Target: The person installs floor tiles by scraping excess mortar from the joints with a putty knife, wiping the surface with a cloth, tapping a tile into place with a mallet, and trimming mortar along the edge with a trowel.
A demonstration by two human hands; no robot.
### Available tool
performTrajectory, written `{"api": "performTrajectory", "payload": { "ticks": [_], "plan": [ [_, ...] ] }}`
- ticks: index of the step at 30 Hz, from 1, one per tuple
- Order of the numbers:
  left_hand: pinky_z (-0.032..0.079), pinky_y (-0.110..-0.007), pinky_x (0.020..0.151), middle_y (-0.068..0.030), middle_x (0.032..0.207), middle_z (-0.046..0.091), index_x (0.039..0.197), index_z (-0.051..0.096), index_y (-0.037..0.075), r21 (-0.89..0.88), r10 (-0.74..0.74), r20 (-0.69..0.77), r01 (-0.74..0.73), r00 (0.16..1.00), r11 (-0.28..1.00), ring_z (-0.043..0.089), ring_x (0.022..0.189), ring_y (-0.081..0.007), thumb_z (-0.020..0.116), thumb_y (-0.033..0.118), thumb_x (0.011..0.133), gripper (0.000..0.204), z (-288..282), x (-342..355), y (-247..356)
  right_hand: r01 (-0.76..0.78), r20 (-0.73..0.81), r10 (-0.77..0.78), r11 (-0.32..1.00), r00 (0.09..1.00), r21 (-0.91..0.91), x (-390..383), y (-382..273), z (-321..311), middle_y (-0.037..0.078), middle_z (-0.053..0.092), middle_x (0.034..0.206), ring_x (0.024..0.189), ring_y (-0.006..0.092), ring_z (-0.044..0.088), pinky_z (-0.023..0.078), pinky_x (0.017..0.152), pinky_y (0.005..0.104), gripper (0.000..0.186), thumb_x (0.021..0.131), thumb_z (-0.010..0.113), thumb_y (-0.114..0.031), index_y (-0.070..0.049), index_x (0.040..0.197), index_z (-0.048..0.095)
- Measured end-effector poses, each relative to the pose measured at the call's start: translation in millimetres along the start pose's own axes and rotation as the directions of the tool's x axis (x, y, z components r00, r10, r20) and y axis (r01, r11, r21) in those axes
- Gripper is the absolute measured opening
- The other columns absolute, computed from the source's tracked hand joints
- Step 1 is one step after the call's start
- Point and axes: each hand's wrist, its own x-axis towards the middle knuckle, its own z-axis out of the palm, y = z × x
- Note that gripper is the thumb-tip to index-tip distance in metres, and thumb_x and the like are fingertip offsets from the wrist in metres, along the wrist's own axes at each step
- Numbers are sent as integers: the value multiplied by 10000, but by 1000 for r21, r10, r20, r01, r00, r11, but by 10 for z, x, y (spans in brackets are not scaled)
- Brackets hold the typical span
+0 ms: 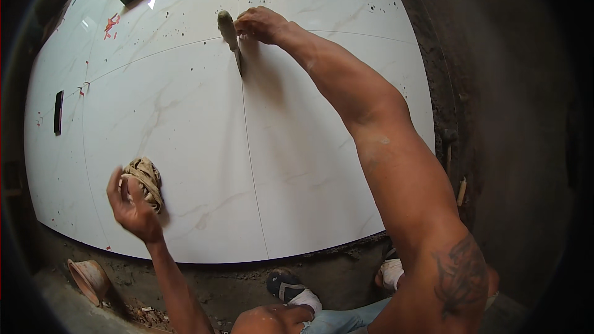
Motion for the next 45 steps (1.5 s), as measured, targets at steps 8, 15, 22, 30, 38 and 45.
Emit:
{"api": "performTrajectory", "payload": {
  "ticks": [8,15,22,30,38,45],
  "plan": [
    [524,-373,1011,-159,1257,686,1263,687,67,-57,697,350,-728,626,683,656,1194,-286,773,102,865,409,2296,1060,1321,65,-57,-74,987,996,-148,-28,86,16,57,745,1043,1040,257,714,578,879,395,177,920,568,-94,-116,991,728],
    [596,-364,846,-145,1165,726,1055,745,27,-170,609,341,-591,716,789,740,984,-289,672,-111,811,290,2172,1268,941,102,86,-86,972,993,-210,148,-61,19,112,744,986,938,303,731,598,827,424,188,925,561,-135,-115,968,744],
    [355,-551,1161,-166,1470,552,1425,563,85,-17,521,287,-539,804,842,497,1373,-394,757,205,888,584,1655,787,616,-106,-249,229,898,941,427,-390,-27,-72,198,711,1169,1102,332,687,591,878,375,326,887,647,-54,-44,1209,696],
    [89,-703,1203,-172,1562,461,1472,523,48,769,-185,-24,136,982,624,284,1516,-419,551,447,997,621,-209,328,-1255,60,-573,675,621,465,781,-936,-1651,-737,22,628,820,647,64,567,473,587,223,21,985,618,-36,-20,979,606],
    [50,-631,1249,-163,1612,382,1545,449,113,804,-87,34,24,996,594,214,1542,-417,483,385,997,613,10,354,-1273,-224,-130,305,876,943,427,2450,-1742,293,191,562,1427,1246,379,579,498,1039,466,516,906,636,-104,-40,1409,541],
    [22,-666,1237,-179,1618,357,1554,435,107,793,-121,27,52,992,607,186,1544,-444,480,381,985,633,-104,310,-1328,-281,191,273,959,943,18,3494,-1894,547,10,274,1698,1442,418,378,395,1139,599,714,907,496,-48,-150,1594,330]
  ]
}}
